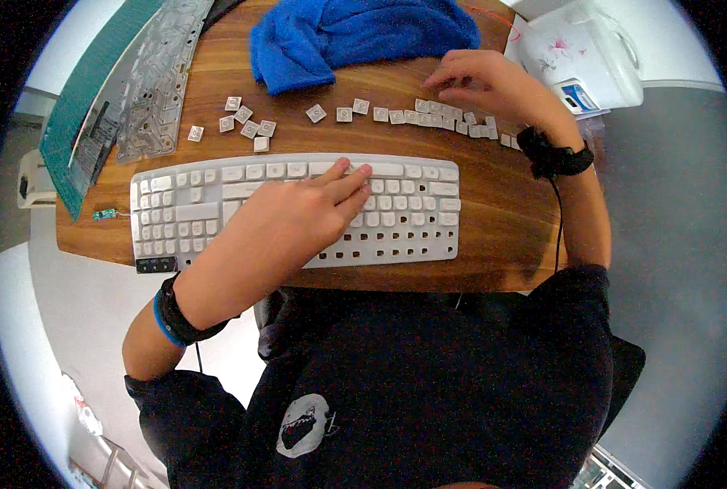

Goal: The person assembles a white mechanical keyboard by placing keycaps onto the switches one by one. They occasionally wipe the keycaps with a blue cloth before installation. The process continues until the keyboard is fully assembled.

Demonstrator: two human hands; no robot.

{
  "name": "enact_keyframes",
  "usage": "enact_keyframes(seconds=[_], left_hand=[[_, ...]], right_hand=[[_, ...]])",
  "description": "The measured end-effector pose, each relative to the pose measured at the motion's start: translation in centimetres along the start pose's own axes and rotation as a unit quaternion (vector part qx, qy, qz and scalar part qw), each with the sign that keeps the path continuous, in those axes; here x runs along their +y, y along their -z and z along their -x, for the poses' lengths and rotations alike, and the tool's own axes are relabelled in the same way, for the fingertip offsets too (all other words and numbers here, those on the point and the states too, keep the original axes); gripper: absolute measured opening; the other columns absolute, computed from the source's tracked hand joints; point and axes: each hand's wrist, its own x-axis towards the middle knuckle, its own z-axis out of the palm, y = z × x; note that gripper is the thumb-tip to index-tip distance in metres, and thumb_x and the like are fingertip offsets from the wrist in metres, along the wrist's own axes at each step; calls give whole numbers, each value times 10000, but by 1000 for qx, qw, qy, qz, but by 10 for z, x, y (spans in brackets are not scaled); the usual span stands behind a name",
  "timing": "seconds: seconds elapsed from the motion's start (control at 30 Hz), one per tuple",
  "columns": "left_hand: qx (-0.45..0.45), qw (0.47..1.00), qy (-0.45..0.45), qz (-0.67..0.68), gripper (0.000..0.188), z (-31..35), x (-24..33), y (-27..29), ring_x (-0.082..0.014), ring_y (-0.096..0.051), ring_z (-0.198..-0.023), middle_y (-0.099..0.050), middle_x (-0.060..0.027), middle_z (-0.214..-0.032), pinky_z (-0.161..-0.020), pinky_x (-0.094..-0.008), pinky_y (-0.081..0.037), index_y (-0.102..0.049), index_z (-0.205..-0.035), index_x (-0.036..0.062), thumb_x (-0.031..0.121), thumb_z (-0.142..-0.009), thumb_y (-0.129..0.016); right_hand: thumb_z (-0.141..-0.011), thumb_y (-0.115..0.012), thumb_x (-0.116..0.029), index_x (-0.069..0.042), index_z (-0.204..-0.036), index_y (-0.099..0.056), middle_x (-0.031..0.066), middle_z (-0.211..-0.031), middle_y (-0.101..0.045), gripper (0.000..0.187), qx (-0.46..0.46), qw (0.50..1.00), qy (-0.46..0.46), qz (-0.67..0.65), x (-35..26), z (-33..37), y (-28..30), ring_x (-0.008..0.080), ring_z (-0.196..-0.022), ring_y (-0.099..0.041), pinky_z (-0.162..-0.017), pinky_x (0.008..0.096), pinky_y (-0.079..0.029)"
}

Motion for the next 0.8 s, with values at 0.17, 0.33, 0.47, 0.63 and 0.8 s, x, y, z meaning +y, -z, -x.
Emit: enact_keyframes(seconds=[0.17, 0.33, 0.47, 0.63, 0.8], left_hand=[[15, 1000, 7, 11, 577, 4, 3, 0, -297, -591, -1469, -520, -88, -1683, -958, -427, -656, -601, -1514, 78, 99, -946, -699], [12, 999, 14, 33, 572, 3, 3, -2, -295, -585, -1472, -519, -79, -1684, -956, -443, -655, -599, -1519, 86, 158, -967, -733], [17, 999, 14, 38, 568, 4, 4, -1, -297, -587, -1469, -528, -76, -1677, -963, -449, -653, -610, -1508, 84, 181, -966, -751], [-41, 999, -21, 14, 472, -9, 1, 27, -323, -642, -1393, -627, -115, -1566, -937, -447, -653, -673, -1428, 78, 187, -973, -736], [-20, 998, -65, -7, 347, -53, -22, 48, -433, -753, -1055, -770, -210, -1174, -896, -518, -618, -757, -1286, 61, 221, -985, -689]], right_hand=[[-985, -780, -159, -53, -1138, -784, 130, -1077, -761, 187, -30, 997, 62, 23, -9, -21, -4, 333, -1018, -738, -905, 425, -596], [-996, -749, -81, -54, -1083, -766, 131, -1042, -720, 93, -30, 993, 111, 13, -3, -35, -7, 325, -1006, -711, -862, 418, -573], [-1012, -725, -101, -62, -1117, -753, 124, -1085, -693, 115, -5, 992, 50, 120, -8, -38, -9, 333, -1024, -701, -889, 419, -568], [-1021, -710, -104, -62, -1144, -745, 124, -1132, -676, 135, -4, 992, 21, 123, 2, -37, -9, 331, -1045, -687, -914, 420, -562], [-1027, -693, -101, -49, -1135, -734, 131, -1104, -693, 127, 60, 989, 60, 119, 29, -34, -10, 321, -1029, -691, -904, 408, -563]])
